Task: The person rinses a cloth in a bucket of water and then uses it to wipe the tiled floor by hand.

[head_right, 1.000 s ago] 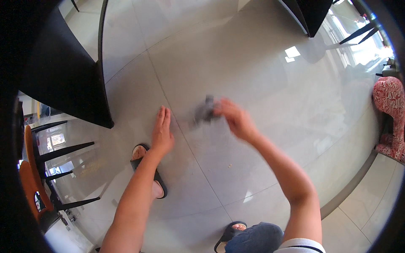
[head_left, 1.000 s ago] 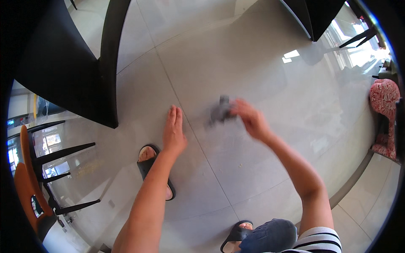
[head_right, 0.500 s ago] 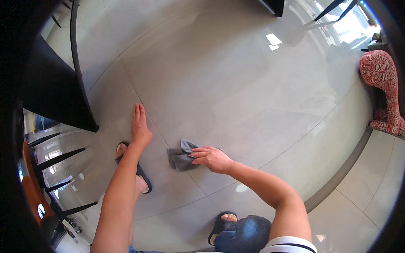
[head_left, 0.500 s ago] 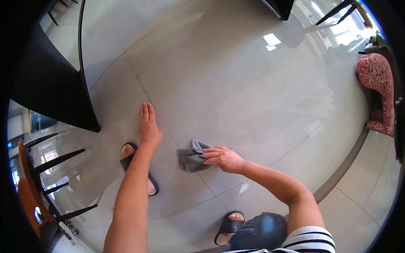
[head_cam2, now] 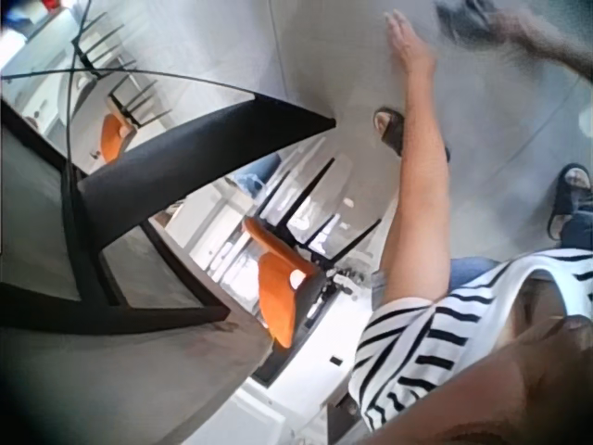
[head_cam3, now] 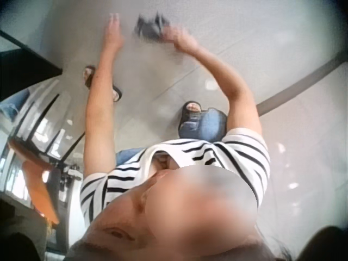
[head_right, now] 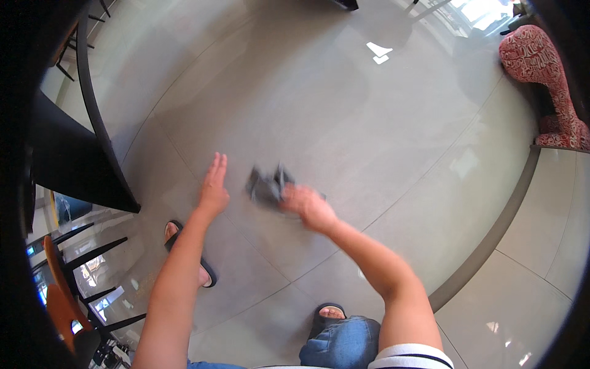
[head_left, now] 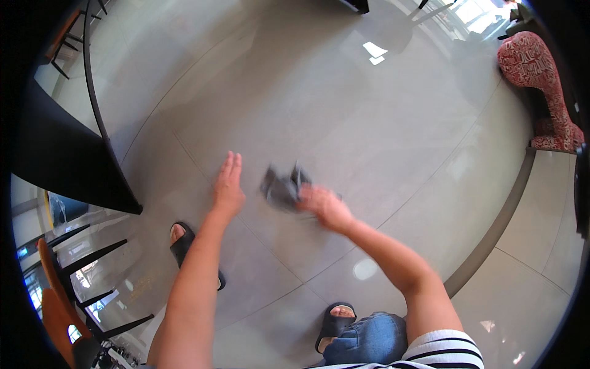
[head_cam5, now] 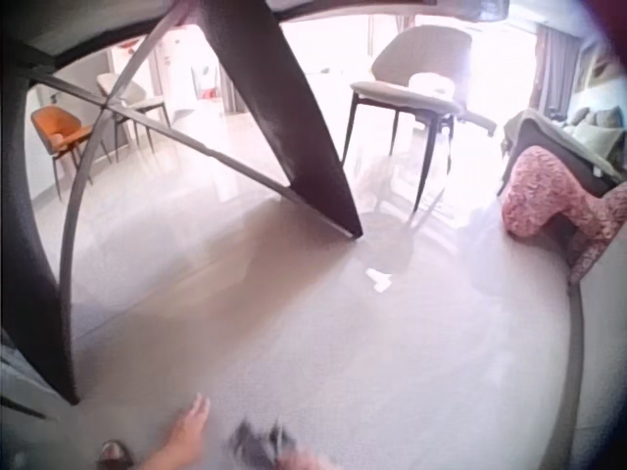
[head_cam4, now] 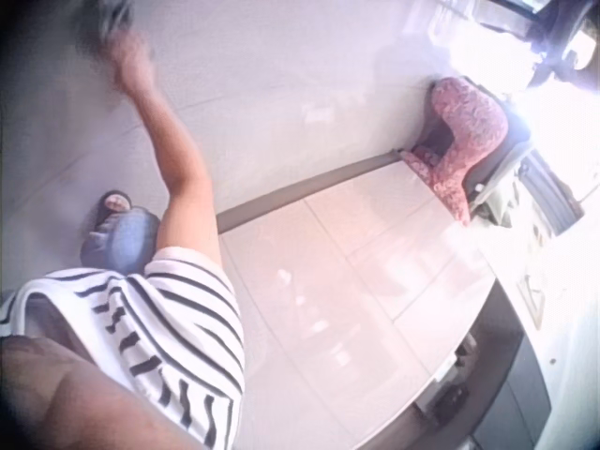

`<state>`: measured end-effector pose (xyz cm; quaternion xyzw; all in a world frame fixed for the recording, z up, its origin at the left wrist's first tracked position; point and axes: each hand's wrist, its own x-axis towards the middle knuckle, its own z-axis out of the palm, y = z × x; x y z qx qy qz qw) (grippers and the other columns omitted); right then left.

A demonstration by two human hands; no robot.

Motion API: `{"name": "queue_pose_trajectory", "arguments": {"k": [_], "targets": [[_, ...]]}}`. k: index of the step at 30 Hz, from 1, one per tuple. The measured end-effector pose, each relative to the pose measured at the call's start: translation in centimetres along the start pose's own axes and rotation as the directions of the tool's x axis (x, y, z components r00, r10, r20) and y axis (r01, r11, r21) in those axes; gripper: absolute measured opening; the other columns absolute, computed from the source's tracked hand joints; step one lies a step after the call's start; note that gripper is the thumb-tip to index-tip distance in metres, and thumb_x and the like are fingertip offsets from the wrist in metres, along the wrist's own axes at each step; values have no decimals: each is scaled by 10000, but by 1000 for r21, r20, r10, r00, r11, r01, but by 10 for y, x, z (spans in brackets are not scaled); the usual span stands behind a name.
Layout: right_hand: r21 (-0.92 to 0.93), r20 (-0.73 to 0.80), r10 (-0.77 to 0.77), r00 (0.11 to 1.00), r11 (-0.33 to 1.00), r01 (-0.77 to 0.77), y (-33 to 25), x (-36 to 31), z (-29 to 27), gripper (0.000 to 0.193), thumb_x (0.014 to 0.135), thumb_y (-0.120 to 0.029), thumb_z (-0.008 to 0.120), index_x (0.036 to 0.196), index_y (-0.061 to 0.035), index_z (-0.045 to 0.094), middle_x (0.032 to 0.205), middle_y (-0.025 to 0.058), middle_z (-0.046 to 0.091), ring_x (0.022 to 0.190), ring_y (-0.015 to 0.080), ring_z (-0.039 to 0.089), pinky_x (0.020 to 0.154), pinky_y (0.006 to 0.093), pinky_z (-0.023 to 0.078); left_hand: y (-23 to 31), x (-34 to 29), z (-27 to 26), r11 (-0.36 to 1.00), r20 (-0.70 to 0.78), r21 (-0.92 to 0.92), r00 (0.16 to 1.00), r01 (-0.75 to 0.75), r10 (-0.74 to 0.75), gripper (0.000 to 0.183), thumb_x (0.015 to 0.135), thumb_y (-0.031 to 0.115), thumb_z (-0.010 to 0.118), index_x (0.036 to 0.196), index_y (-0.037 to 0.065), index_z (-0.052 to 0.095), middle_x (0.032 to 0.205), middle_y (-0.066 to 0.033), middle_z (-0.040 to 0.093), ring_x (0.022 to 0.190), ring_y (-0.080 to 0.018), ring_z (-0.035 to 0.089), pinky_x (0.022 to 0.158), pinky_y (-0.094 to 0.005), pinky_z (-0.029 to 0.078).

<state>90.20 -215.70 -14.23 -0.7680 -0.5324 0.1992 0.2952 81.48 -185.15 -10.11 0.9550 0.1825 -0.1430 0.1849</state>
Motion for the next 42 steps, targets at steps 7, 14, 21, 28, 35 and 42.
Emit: {"name": "queue_pose_trajectory", "arguments": {"k": [7, 14, 21, 28, 35, 42], "targets": [[315, -282, 108, 953, 949, -14, -4, -49, -66, 484, 704, 171, 491, 1075, -53, 706, 1345, 129, 609, 1317, 323, 518, 1079, 435, 438, 79, 18, 16, 986, 61, -60, 985, -158, 161, 877, 774, 3, 607, 1554, 46, 209, 1637, -158, 159, 1500, -314, 206, 1198, -408, 270], [-33, -649, 359, 671, 868, -496, 143, 0, -163, 391, 811, -5, 603, 1165, -145, 692, 1349, 187, 581, 1285, 379, 508, 1093, 449, 404, 145, 21, -1, 981, 286, 168, 957, -97, 45, 1283, 656, 297, 894, 1569, 24, 35, 1648, -187, 0, 1523, -344, 73, 1221, -412, 222], [23, -433, 198, 879, 978, -209, 37, -34, -31, 388, 731, 38, 610, 1050, -152, 722, 1220, 89, 614, 1177, 317, 557, 965, 428, 457, 133, 21, 9, 967, 283, 239, 959, -85, 14, 1441, 535, 418, 947, 1560, -2, 24, 1643, -204, -13, 1521, -354, 60, 1233, -409, 190], [-11, -302, 168, 939, 984, -179, 26, -104, -19, 345, 815, -7, 582, 1094, -146, 728, 1333, 77, 578, 1260, 298, 520, 1056, 414, 420, 144, 25, 13, 968, 243, 237, 970, -86, 26, 1463, 493, 377, 967, 1555, -8, 37, 1638, -215, 16, 1514, -361, 94, 1233, -396, 213], [-69, -530, 360, 768, 884, -462, 42, -52, -65, 427, 883, -79, 519, 1302, -17, 568, 1419, 190, 496, 1354, 380, 420, 1139, 475, 320, 155, 28, 14, 946, 272, 321, 960, -33, -59, 1480, 469, 364, 976, 1550, -23, 43, 1638, -214, 21, 1515, -354, 95, 1226, -377, 234], [146, -58, 110, 992, 984, -101, -24, -147, -19, 384, 862, -23, 521, 1224, -67, 641, 1464, 125, 491, 1402, 294, 409, 1161, 425, 339, 156, 27, 15, 933, 283, 360, 952, 4, -113, 1497, 462, 351, 983, 1551, -30, 29, 1643, -202, 28, 1518, -328, 110, 1229, -357, 222]]}}
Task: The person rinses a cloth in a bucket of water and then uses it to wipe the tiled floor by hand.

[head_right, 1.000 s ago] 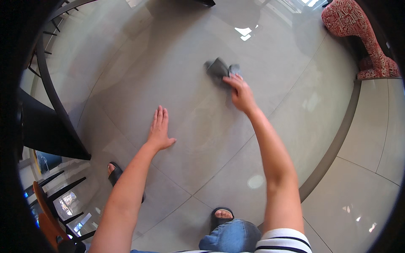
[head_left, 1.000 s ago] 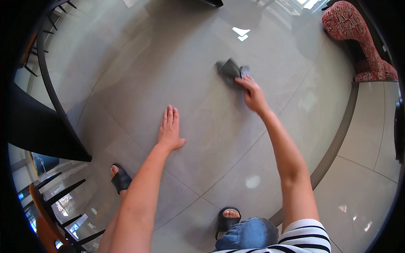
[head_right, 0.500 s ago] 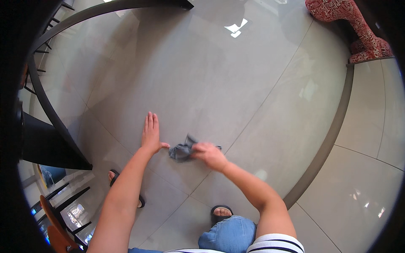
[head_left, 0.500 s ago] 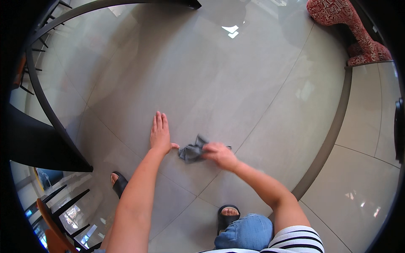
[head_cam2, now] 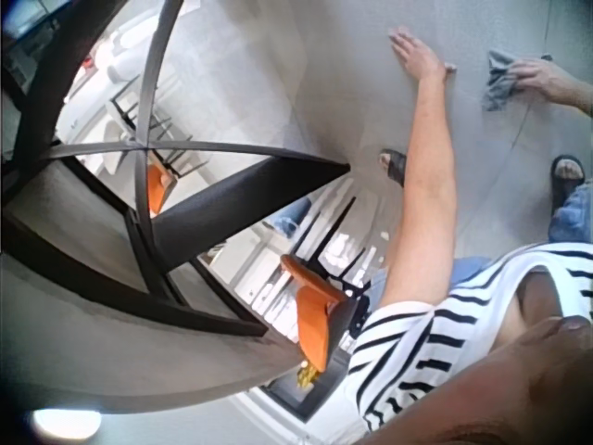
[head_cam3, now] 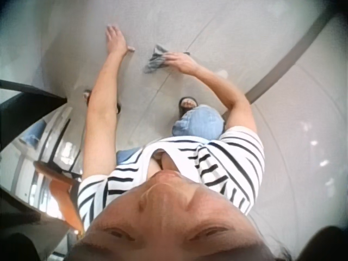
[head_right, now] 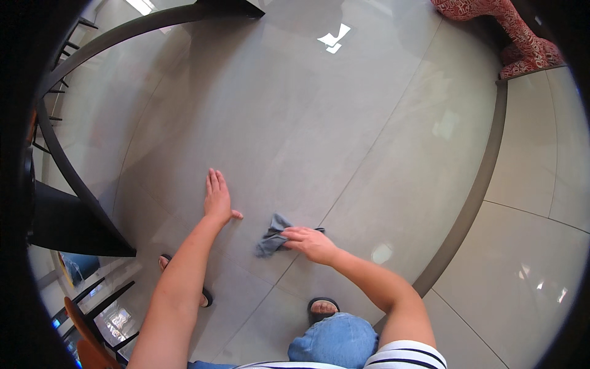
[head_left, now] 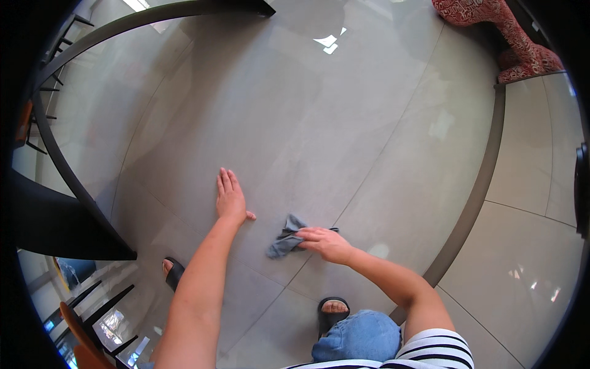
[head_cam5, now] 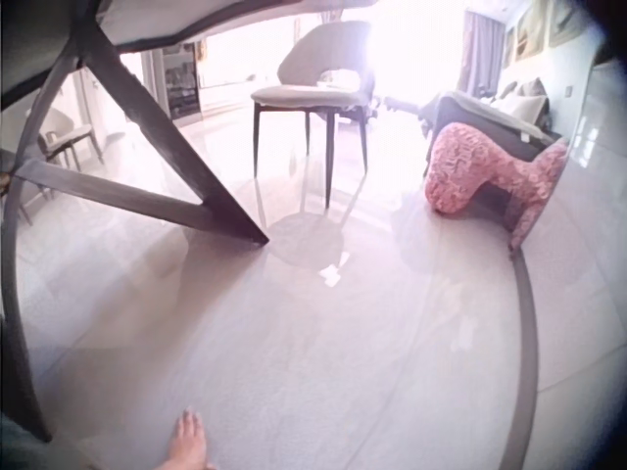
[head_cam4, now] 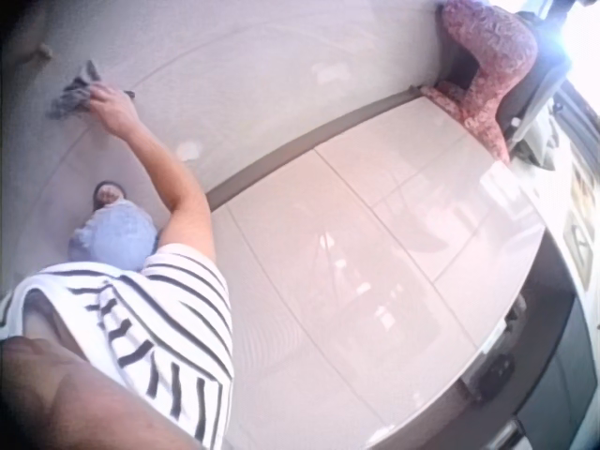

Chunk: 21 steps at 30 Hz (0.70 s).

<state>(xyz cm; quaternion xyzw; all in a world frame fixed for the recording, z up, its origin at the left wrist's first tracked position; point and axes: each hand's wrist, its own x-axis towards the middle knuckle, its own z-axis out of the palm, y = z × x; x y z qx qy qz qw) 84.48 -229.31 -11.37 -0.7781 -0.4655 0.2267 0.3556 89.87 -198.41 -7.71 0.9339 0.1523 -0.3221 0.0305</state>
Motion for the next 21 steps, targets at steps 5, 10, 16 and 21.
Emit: {"name": "queue_pose_trajectory", "arguments": {"k": [5, 10, 16, 21], "targets": [[-9, -609, 194, 769, 968, -252, 79, 32, -85, 521, 742, 151, 457, 1214, -2, 618, 1447, 242, 478, 1367, 425, 423, 1155, 477, 331, -1, -2, -7, 998, 22, 31, 998, 61, -62, 1466, 489, 346, 976, 1552, -24, 38, 1641, -205, 36, 1514, -335, 123, 1227, -365, 231], [-135, -761, 334, 556, 757, -640, 150, 116, -149, 497, 868, -193, 649, 1358, -151, 570, 1496, 196, 440, 1401, 404, 367, 1146, 467, 312, 48, 8, -21, 968, -117, 19, 961, -250, 250, 1406, 538, 342, 960, 1565, 31, 52, 1650, -160, 51, 1509, -324, 156, 1212, -375, 272], [-248, -441, 81, 894, 946, -208, 84, 104, -56, 535, 776, 13, 574, 1269, -184, 643, 1451, 63, 522, 1381, 286, 437, 1112, 433, 370, 47, 10, -9, 970, -91, -56, 969, -235, 230, 1407, 497, 264, 968, 1567, 41, 83, 1654, -126, 70, 1507, -301, 173, 1174, -359, 351], [-98, -62, 49, 997, 994, -55, 6, 7, -4, 457, 827, -15, 540, 1252, -133, 657, 1476, 62, 500, 1401, 268, 421, 1115, 408, 387, 47, 16, 9, 967, -131, -7, 959, -255, 252, 1469, 430, 302, 974, 1566, 38, 82, 1653, -126, 70, 1505, -299, 177, 1165, -354, 370]]}}
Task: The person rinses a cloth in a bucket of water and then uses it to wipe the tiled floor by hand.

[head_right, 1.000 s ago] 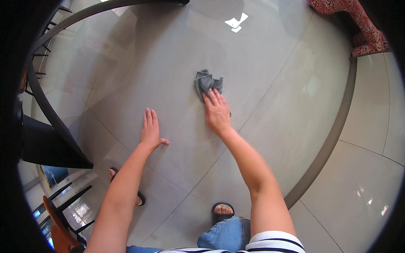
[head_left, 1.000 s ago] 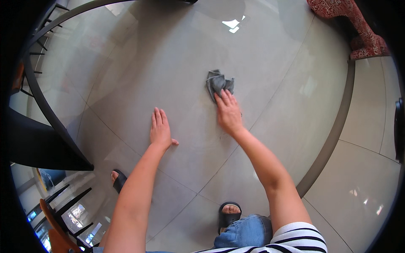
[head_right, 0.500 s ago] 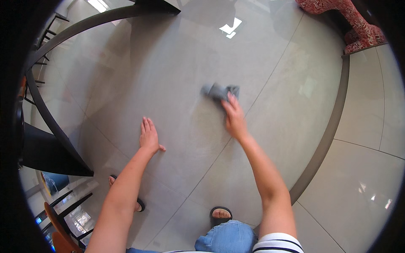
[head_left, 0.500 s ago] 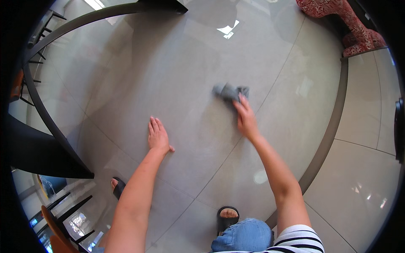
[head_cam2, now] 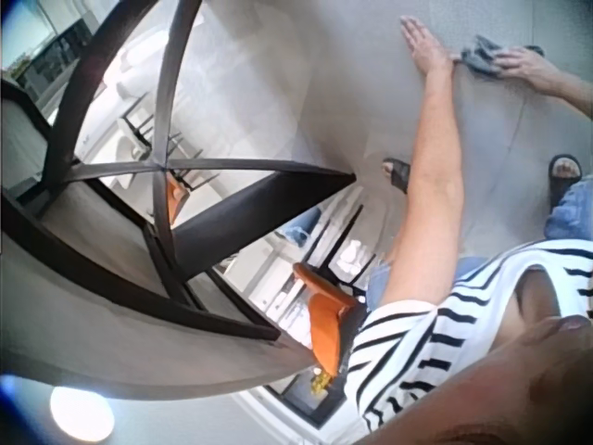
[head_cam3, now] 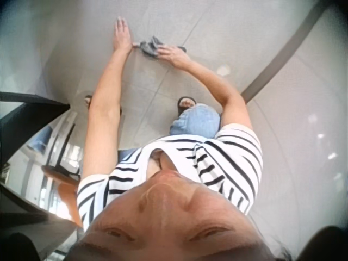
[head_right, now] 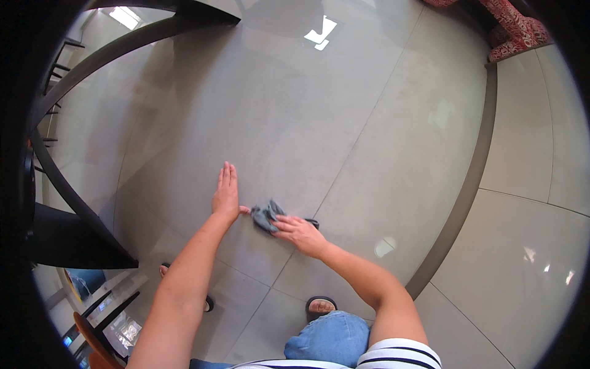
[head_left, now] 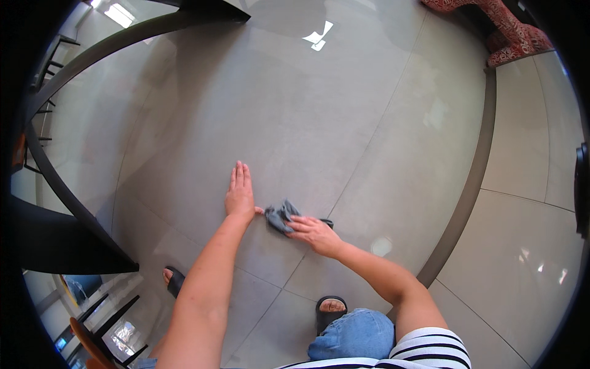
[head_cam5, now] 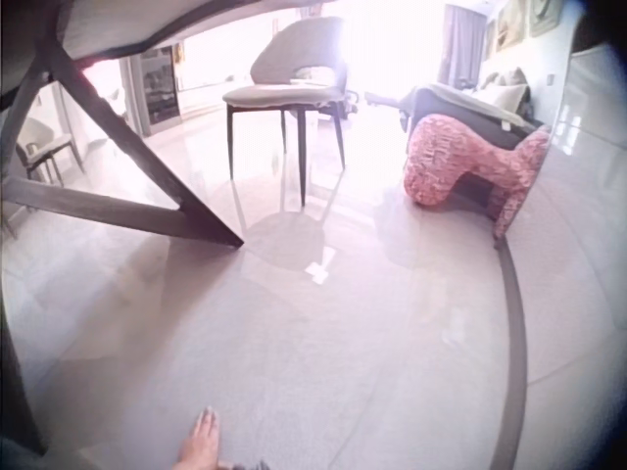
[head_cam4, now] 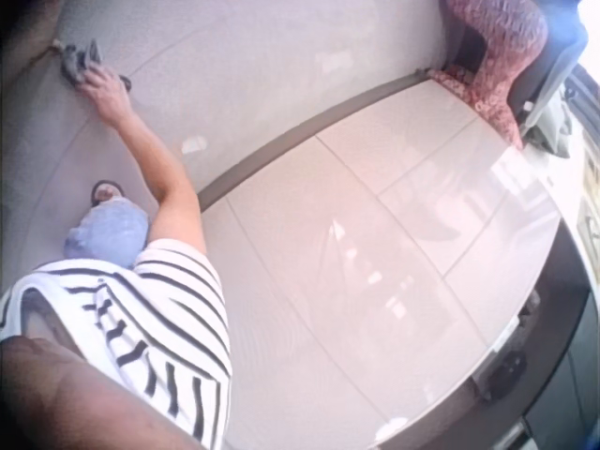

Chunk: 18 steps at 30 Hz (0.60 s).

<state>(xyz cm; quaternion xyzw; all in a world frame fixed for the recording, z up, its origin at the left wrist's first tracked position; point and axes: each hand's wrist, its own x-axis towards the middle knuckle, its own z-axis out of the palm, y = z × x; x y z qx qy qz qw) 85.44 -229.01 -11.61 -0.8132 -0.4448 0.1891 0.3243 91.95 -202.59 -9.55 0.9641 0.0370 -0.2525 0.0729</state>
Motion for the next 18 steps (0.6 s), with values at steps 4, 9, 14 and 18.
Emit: {"name": "queue_pose_trajectory", "arguments": {"k": [4, 9, 14, 18], "targets": [[44, -395, 110, 912, 994, -101, 40, -17, -39, 471, 811, 68, 515, 1216, -105, 680, 1385, 122, 578, 1327, 325, 502, 1097, 437, 416, -2, -2, -10, 998, 0, 58, 1000, 25, -25, 1473, 426, 371, 966, 1570, 48, 95, 1656, -109, 83, 1506, -263, 192, 1160, -333, 370], [97, -731, 409, 546, 854, -511, 163, -9, -133, 517, 804, 119, 473, 1243, -84, 656, 1350, 184, 589, 1327, 382, 485, 1125, 460, 375, 7, 7, -8, 997, 30, 68, 999, 26, -28, 1481, 436, 381, 966, 1573, 53, 76, 1658, -106, 72, 1506, -258, 189, 1157, -340, 373], [-103, -600, 240, 763, 923, -372, 112, 6, -67, 509, 798, 56, 510, 1250, -130, 654, 1377, 135, 579, 1325, 339, 499, 1098, 455, 397, 21, 0, -26, 990, 94, 121, 992, 70, -81, 1339, 562, 325, 934, 1572, 52, 98, 1656, -127, 71, 1502, -278, 199, 1166, -388, 344], [80, -247, 131, 960, 990, -115, 16, -43, 6, 422, 822, 25, 536, 1183, -142, 680, 1423, 48, 548, 1377, 270, 443, 1114, 409, 397, 16, -4, -12, 994, 90, 104, 996, 19, -28, 1098, 726, 129, 829, 1575, 88, 134, 1648, -151, 93, 1496, -314, 208, 1180, -428, 310]]}}
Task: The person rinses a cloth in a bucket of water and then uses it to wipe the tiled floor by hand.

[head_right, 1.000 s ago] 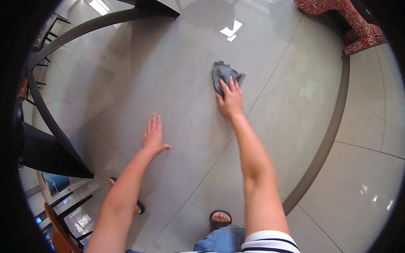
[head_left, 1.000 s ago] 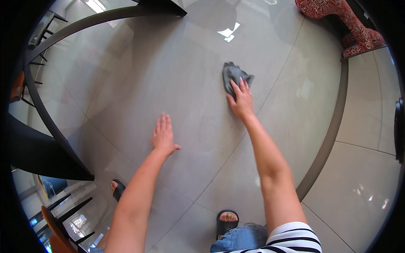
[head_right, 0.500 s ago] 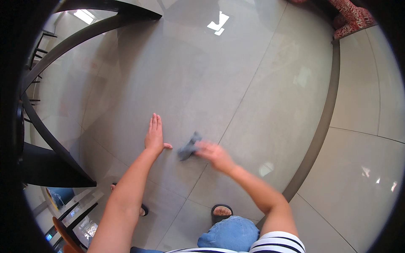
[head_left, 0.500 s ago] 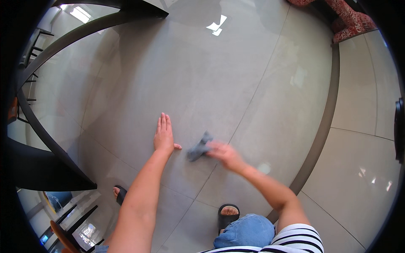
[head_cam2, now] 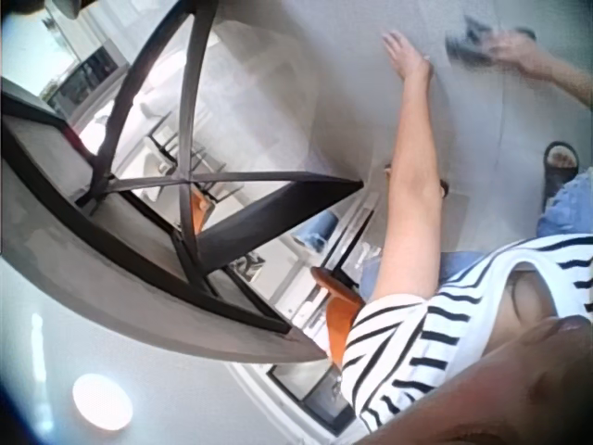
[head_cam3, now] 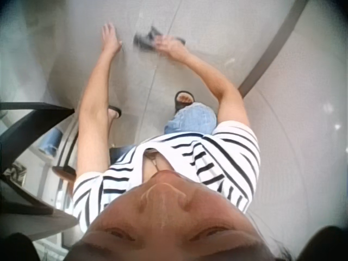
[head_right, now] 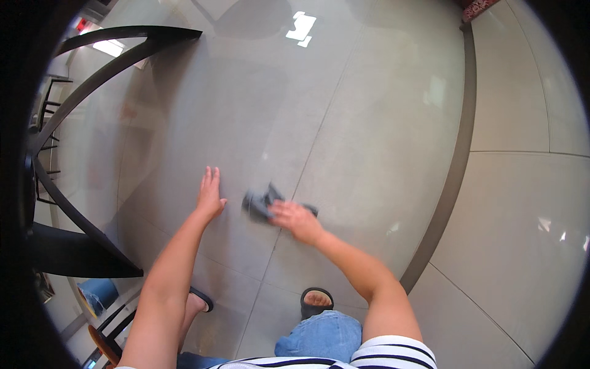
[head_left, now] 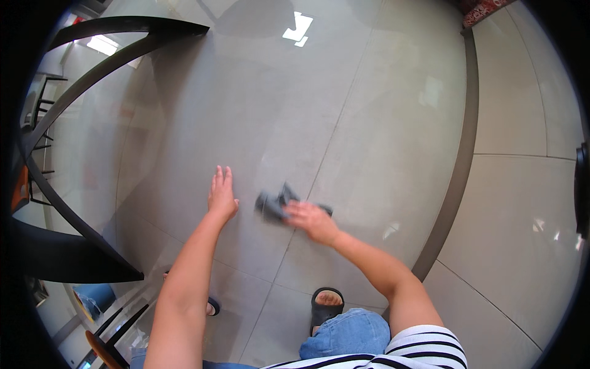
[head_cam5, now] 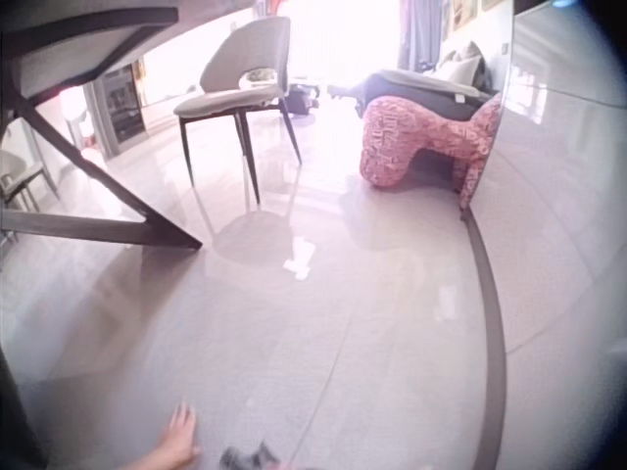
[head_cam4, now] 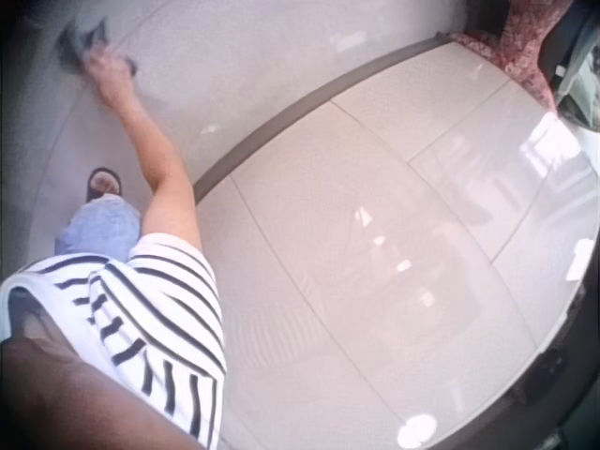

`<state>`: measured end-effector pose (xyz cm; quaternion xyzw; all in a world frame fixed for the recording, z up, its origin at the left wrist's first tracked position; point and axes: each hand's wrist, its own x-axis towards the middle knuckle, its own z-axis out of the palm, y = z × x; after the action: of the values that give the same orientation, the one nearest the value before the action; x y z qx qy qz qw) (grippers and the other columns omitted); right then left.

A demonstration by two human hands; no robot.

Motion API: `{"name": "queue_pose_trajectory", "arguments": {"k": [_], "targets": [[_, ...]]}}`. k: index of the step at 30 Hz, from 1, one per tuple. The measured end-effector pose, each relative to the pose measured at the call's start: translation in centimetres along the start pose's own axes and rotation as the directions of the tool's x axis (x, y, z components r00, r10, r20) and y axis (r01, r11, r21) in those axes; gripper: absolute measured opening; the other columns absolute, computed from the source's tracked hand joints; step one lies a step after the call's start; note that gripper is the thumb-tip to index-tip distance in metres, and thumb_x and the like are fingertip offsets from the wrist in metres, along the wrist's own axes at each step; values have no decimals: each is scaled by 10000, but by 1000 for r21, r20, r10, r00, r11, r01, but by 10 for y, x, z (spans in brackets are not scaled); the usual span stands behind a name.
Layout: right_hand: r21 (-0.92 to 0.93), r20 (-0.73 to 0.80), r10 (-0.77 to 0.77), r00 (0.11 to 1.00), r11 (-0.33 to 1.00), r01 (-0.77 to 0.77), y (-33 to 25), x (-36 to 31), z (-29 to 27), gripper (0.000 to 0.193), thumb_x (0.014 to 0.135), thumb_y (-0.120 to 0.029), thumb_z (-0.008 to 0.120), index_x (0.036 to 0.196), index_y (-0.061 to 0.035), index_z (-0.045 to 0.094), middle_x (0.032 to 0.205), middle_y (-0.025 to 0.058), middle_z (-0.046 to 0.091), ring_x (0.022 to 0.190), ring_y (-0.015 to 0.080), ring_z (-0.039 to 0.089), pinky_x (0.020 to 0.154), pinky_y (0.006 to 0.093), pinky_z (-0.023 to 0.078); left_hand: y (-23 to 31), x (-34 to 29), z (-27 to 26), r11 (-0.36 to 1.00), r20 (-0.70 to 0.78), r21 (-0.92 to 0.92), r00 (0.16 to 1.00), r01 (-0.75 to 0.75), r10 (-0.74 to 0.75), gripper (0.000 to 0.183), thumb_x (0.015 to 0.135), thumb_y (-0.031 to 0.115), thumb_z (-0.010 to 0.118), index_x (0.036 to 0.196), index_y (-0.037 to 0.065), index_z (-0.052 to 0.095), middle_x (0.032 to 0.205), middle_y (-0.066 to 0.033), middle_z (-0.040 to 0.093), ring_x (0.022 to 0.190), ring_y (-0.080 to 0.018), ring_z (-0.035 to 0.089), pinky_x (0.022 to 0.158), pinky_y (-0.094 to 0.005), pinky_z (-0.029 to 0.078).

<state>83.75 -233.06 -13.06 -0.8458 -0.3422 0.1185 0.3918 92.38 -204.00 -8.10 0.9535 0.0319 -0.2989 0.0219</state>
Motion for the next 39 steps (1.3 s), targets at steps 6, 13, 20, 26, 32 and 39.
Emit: {"name": "queue_pose_trajectory", "arguments": {"k": [6, 13, 20, 26, 32, 39], "targets": [[17, -282, 85, 956, 996, -84, 37, -40, -57, 439, 815, 67, 513, 1165, -115, 705, 1364, 113, 599, 1324, 314, 511, 1130, 437, 386, 50, -22, -4, 973, -19, -27, 973, -229, 228, 911, 776, -61, 624, 1566, 115, 206, 1646, -134, 125, 1494, -306, 222, 1178, -446, 300], [-214, -738, 252, 626, 792, -572, 180, -34, -179, 551, 768, 103, 482, 1258, -93, 644, 1345, 185, 588, 1283, 390, 515, 1112, 471, 381, 147, -14, 2, 890, -21, -85, 894, -447, 447, 975, 748, -41, 669, 1571, 110, 170, 1649, -114, 125, 1503, -301, 196, 1205, -431, 274], [-13, -244, 128, 961, 991, -135, 6, -68, -8, 364, 865, -21, 513, 1145, -160, 701, 1393, 67, 585, 1332, 300, 506, 1102, 424, 401, 143, -26, 6, 896, 57, -69, 895, -439, 442, 864, 749, -122, 567, 1537, 75, 275, 1631, -114, 198, 1482, -283, 257, 1166, -376, 356], [-77, -455, 172, 874, 970, -231, 77, -100, -84, 394, 834, 45, 507, 1130, -111, 715, 1347, 120, 614, 1302, 310, 533, 1116, 440, 393, 151, -37, 4, 891, 155, -13, 880, -453, 450, 856, 719, -147, 572, 1511, 60, 323, 1624, -95, 232, 1455, -293, 315, 1146, -363, 391], [-103, -856, 312, 411, 677, -729, 168, -128, -177, 585, 711, 109, 486, 1230, -94, 664, 1329, 164, 602, 1294, 364, 508, 1110, 462, 378, 151, -54, 11, 846, 109, -33, 840, -532, 532, 819, 738, -156, 536, 1504, 58, 338, 1609, -108, 268, 1446, -296, 332, 1145, -381, 386], [35, -426, 344, 837, 931, -364, -8, -115, -6, 434, 829, 17, 517, 1184, -150, 701, 1351, 109, 610, 1300, 302, 532, 1093, 424, 403, 144, -60, 14, 866, 144, 36, 860, -499, 490, 855, 753, -103, 598, 1530, 69, 285, 1628, -115, 211, 1475, -291, 276, 1156, -435, 358]]}}
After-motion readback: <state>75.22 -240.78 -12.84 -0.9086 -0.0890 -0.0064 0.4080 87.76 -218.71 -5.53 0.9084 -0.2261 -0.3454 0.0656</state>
